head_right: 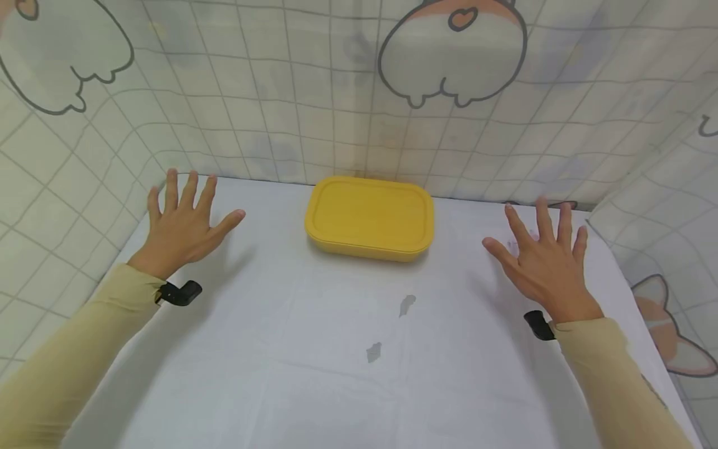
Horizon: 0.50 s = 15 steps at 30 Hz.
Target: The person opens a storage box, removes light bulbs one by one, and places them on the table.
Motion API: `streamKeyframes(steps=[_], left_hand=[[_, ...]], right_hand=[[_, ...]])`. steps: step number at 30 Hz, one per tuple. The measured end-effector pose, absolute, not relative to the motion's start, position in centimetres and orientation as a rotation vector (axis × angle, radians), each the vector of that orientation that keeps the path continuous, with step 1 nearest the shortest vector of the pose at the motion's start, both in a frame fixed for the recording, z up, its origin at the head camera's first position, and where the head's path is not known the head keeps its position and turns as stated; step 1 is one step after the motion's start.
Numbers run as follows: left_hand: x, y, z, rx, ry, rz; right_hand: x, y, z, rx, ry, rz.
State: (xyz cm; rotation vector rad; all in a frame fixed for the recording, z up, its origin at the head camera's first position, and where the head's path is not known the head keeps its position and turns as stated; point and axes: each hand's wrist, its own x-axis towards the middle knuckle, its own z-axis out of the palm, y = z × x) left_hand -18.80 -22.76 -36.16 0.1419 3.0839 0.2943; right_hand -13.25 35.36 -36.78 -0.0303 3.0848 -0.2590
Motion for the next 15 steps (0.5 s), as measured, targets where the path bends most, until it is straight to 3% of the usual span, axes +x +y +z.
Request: streamKeyframes(steps=[15], left_hand=[[-20.4,-19.6,-35.9,0.182,3.077,0.29]], right_hand=[[-15.5,31.5,-37.1,-0.028,3.083,-0.285]])
